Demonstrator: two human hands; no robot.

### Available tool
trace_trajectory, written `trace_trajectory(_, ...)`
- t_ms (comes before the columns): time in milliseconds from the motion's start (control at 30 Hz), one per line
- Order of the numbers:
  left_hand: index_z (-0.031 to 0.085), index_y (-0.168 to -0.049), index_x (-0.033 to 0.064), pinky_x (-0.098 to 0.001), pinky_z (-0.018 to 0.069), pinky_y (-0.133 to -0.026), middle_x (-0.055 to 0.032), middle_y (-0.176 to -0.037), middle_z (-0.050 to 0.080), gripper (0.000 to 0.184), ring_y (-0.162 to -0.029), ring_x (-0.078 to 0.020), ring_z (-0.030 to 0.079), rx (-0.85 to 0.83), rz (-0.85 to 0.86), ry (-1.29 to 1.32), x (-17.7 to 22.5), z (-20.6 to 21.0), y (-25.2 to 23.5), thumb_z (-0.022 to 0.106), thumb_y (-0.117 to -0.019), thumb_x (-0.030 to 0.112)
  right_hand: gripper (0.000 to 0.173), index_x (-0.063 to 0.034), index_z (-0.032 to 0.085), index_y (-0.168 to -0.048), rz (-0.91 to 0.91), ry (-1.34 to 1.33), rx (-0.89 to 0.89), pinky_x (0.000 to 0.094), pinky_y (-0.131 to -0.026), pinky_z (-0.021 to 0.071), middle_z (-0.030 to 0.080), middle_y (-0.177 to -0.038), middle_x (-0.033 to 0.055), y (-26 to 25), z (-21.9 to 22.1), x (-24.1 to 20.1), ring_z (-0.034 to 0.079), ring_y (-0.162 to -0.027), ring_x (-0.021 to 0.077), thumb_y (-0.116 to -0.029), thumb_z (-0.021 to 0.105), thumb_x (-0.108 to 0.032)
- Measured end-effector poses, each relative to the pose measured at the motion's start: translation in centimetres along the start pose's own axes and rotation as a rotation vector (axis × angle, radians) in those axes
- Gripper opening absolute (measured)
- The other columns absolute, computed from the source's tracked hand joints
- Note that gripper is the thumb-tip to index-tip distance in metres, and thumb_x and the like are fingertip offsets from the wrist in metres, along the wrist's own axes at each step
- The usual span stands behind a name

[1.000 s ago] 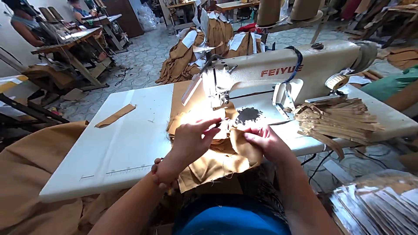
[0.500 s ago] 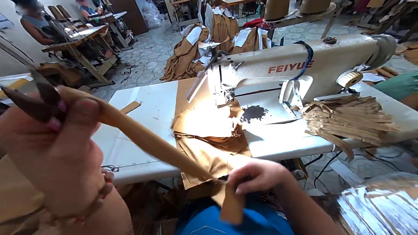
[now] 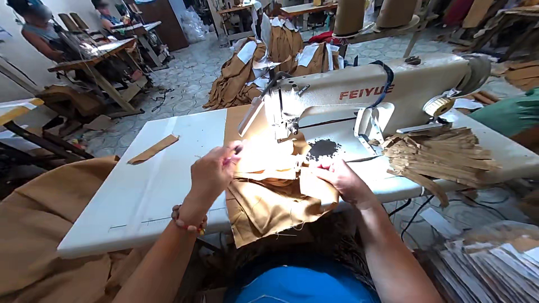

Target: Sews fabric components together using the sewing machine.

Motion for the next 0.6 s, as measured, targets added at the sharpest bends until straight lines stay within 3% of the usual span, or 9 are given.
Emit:
trace_trajectory(67, 0.077, -0.116, 0.0084, -0.0575, 0.0539, -0.063, -0.0171, -0.090, 0.070, 0.024, -0.077, -0.0361, 0.070, 0.011, 0.235, -0.035, 4.4, -0.4, 0.6, 0.067, -0.0960, 0.018, 0.021, -0.0046, 0.066, -0.080, 0.006, 0.009, 0.003, 0.0199, -0.053, 0.0518, 0.063, -0.063, -0.0001, 0.2, 0.0, -0.3, 0.059, -0.054, 0.0034, -0.0983, 0.058, 0.001)
trace_trajectory(133, 0.080, -0.109, 0.0108, -0.0500, 0.0517, -0.056, -0.0138, -0.080, 0.066, 0.022, -0.069, -0.0327, 0.067, 0.013, 0.409, -0.082, 8.0, -0.4, 1.1, 0.065, -0.0953, 0.020, 0.020, -0.0039, 0.067, -0.082, 0.009, 0.012, 0.002, 0.0195, -0.053, 0.0521, 0.064, -0.063, 0.0005, 0.3, 0.1, -0.7, 0.060, -0.054, 0.0033, -0.0991, 0.057, 0.000)
trace_trajectory(300, 0.080, -0.102, 0.0116, -0.0441, 0.0477, -0.051, -0.0124, -0.077, 0.066, 0.018, -0.063, -0.0301, 0.064, -0.021, 0.587, -0.148, 12.5, 2.0, 1.5, 0.069, -0.0891, 0.010, 0.020, -0.0040, 0.067, -0.082, -0.012, -0.003, -0.008, 0.0199, -0.052, 0.0522, 0.064, -0.064, 0.0010, 0.6, 0.6, -1.4, 0.060, -0.054, 0.0040, -0.0989, 0.056, 0.001)
trace_trajectory(467, 0.081, -0.103, 0.0138, -0.0411, 0.0444, -0.044, -0.0098, -0.073, 0.065, 0.027, -0.057, -0.0270, 0.063, -0.008, 0.607, -0.122, 13.0, 3.5, 1.2, 0.071, -0.0815, 0.001, 0.020, -0.0047, 0.069, -0.082, -0.031, 0.016, -0.028, 0.0193, -0.055, 0.0526, 0.065, -0.065, -0.0003, 1.0, 1.2, -2.3, 0.061, -0.056, 0.0030, -0.0971, 0.057, 0.001)
trace_trajectory(533, 0.081, -0.105, 0.0137, -0.0425, 0.0443, -0.045, -0.0098, -0.073, 0.067, 0.023, -0.056, -0.0269, 0.063, 0.039, 0.515, -0.064, 12.0, 2.7, 0.9, 0.068, -0.0880, 0.005, 0.019, -0.0050, 0.069, -0.082, -0.048, 0.043, -0.008, 0.0185, -0.055, 0.0527, 0.065, -0.065, -0.0007, 1.4, 0.9, -2.7, 0.061, -0.057, 0.0026, -0.0967, 0.059, 0.002)
trace_trajectory(600, 0.078, -0.114, 0.0116, -0.0444, 0.0499, -0.051, -0.0090, -0.078, 0.070, 0.023, -0.060, -0.0246, 0.065, 0.043, 0.340, 0.076, 10.4, 1.5, 0.8, 0.064, -0.0967, 0.018, 0.015, -0.0047, 0.069, -0.088, -0.087, 0.055, -0.009, 0.0195, -0.059, 0.0541, 0.067, -0.069, -0.0012, 1.7, 0.6, -3.1, 0.063, -0.061, 0.0028, -0.0964, 0.058, 0.001)
Point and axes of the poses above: each hand's wrist, its own y-axis away from the middle knuckle, its own z-axis out of the palm, x = y × z, the point moved 9 cm from there along -y, towards the middle knuckle
